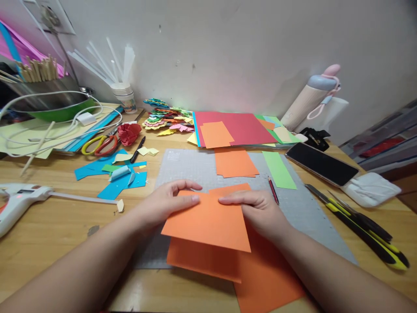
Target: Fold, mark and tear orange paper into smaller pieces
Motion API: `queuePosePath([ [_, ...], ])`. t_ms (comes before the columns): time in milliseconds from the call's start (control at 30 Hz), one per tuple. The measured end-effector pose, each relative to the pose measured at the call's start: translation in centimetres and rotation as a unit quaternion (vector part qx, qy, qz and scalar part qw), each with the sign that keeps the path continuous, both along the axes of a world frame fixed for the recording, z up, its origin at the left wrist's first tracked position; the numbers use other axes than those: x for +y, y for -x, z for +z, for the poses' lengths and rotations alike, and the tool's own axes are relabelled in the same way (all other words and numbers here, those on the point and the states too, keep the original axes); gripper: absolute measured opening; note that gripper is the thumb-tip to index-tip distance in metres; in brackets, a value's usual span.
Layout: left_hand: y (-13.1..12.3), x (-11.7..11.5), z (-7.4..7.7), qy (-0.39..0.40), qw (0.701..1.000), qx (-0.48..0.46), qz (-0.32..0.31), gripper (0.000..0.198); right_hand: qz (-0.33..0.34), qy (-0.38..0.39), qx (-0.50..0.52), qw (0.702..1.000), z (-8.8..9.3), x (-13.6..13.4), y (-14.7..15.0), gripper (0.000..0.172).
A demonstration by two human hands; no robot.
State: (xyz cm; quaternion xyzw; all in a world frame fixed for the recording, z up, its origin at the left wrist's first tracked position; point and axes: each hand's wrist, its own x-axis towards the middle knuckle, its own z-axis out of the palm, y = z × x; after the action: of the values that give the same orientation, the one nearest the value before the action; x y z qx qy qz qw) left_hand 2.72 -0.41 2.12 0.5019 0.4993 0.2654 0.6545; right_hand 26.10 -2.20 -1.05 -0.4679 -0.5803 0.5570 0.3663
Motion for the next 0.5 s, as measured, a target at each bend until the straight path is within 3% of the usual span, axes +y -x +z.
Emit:
queuePosePath([
  [100, 0.2, -0.2, -0.2, 0.067, 0.997, -0.031, -0.030, 0.038, 0.023, 0.026, 0.059, 0.998, 0.1, -0.1, -0.3, 0.032],
  [200, 0.1, -0.5, -0.7, 0.036, 0.998, -0.019, -0.042, 0.037, 0.029, 0.112, 0.142, 0.983, 0.3, 0.1, -0.3, 0.034],
  [400, -0.9, -1.5, -1.2, -0.030, 0.994, 0.018, -0.103, 0.039, 0.101, 0.138, -0.018, 0.985, 0.8, -0.1, 1.0, 0.020],
  [500, -1.4, -1.7, -0.9, -0.011, 0.994, 0.040, -0.097, 0.038, 0.111, 0.144, -0.040, 0.983, 0.8, -0.4, 1.5, 0.022],
])
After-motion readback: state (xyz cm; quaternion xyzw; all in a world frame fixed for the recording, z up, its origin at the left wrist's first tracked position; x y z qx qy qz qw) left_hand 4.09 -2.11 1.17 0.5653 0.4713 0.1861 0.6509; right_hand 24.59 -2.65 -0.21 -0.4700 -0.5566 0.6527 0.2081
